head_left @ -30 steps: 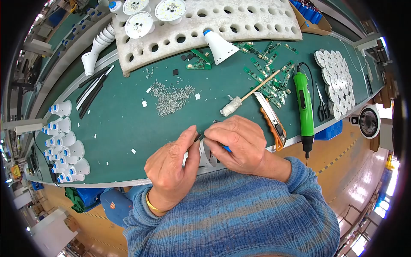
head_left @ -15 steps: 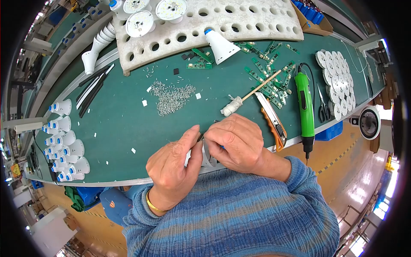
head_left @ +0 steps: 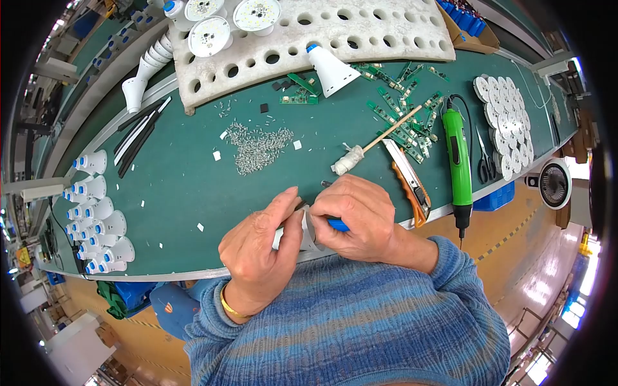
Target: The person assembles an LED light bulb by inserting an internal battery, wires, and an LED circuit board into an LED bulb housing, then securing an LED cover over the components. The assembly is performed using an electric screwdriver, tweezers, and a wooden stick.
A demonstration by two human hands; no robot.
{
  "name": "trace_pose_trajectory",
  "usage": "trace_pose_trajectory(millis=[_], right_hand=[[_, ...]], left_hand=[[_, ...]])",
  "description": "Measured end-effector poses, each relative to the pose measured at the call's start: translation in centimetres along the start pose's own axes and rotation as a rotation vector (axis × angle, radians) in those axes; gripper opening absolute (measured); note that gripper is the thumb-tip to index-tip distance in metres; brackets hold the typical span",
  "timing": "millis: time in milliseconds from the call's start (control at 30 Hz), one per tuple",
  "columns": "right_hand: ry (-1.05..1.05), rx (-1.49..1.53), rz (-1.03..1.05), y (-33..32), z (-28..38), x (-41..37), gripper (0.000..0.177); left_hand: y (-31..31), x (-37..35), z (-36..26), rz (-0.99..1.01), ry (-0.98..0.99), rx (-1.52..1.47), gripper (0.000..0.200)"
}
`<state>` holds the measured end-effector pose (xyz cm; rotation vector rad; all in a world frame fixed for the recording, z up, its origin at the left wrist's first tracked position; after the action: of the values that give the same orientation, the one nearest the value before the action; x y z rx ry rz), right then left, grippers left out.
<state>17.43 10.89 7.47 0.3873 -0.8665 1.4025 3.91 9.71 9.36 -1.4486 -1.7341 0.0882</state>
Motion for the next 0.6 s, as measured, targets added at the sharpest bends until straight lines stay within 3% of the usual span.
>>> trace_pose_trajectory(millis=[100, 200, 300, 600], right_hand=[[0.001, -0.003, 0.001, 0.0, -0.1, -0.1, 0.023], [0.008, -0.013, -0.001, -0.1, -0.2, -0.1, 0.023], [-0.032, -0.003, 0.031, 0.1, -0.2, -0.1, 0.026], [-0.033, 0.003, 0.120, 0.2, 0.1, 0.0, 0.020]], left_hand=[[0.4, 0.0, 0.6, 0.017, -0.032, -0.130, 0.029], [1.1, -1.1, 2.5, 0.082, -0.531, -0.521, 0.022], [1.7, -1.2, 3.4, 0.133, -0.877, -0.794, 0.023], [2.9, -2.2, 4.9, 0.219, -1.060, -0.964, 0.019]])
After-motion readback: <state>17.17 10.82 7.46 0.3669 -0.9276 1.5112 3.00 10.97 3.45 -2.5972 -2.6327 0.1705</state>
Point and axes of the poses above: each hand's wrist, its own x-axis towards the middle knuckle, its own y-axis out of the palm, z = x × y, the point moved 6 cm from there along x, towards the middle knuckle, and after that the axes turned 7 degrees about -z, right-handed, at the moved point
